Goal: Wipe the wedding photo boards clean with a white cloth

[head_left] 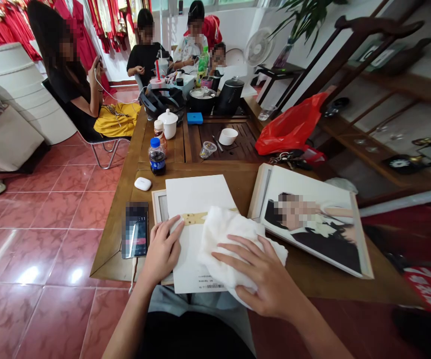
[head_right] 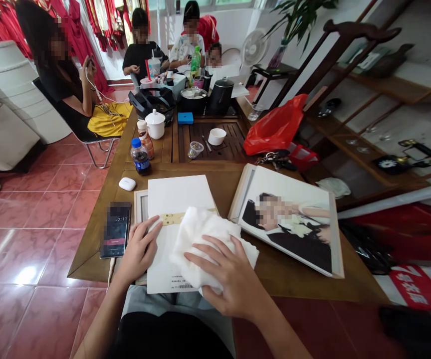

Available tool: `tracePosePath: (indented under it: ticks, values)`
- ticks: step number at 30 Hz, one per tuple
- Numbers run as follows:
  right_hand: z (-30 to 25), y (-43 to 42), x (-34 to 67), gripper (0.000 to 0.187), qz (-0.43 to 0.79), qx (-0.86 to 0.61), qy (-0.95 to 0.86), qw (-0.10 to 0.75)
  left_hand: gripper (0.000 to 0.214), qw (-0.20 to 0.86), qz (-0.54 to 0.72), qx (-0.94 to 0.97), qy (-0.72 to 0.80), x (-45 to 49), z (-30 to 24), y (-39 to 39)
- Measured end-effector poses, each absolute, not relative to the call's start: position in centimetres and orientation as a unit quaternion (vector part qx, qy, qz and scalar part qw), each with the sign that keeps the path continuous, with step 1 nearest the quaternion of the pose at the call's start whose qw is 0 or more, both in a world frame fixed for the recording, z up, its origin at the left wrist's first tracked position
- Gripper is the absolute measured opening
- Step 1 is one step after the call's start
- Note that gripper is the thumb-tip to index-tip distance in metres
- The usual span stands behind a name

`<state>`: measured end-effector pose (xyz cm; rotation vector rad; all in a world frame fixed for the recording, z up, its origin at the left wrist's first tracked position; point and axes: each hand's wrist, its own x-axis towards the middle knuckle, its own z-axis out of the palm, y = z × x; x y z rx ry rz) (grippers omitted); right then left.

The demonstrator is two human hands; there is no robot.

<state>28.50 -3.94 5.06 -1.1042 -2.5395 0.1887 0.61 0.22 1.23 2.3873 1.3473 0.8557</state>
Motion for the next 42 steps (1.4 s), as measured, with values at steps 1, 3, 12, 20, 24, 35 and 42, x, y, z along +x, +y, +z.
tracePosePath:
  ticks: [1,3,12,20,24,35,42]
  values:
    - [5.0,-4.2,28.7,0.059,0.083,-0.384,-0.899,0.194,0.052,0.135,0.295,0.824,0.465,0.6,1.2,0.2]
    - [5.0,-4.3,29.0,0.056,0.117,-0.375,-0.891,0.228,0.052,0.136,0.296,0.824,0.464,0.6,1.1,0.2]
    - [5.5,-2.6,26.4,0.045,0.14,-0.441,-0.835,0.296,0.053,0.135,0.297,0.825,0.462,0.5,0.9,0.3]
    - [5.2,-3.3,22.1,0.057,0.109,-0.412,-0.892,0.15,0.055,0.17,0.268,0.824,0.469,0.3,1.3,0.1]
    - [5.2,-4.3,22.8,0.06,0.129,-0.36,-0.913,0.142,0.055,0.163,0.262,0.825,0.473,0.3,1.4,0.2]
    - [4.4,-3.2,26.9,0.048,0.051,-0.374,-0.884,0.275,0.056,0.137,0.301,0.826,0.457,0.5,0.9,0.2]
    - [3.7,-2.8,27.5,0.044,0.032,-0.438,-0.868,0.229,0.055,0.139,0.294,0.826,0.461,0.5,1.3,0.2]
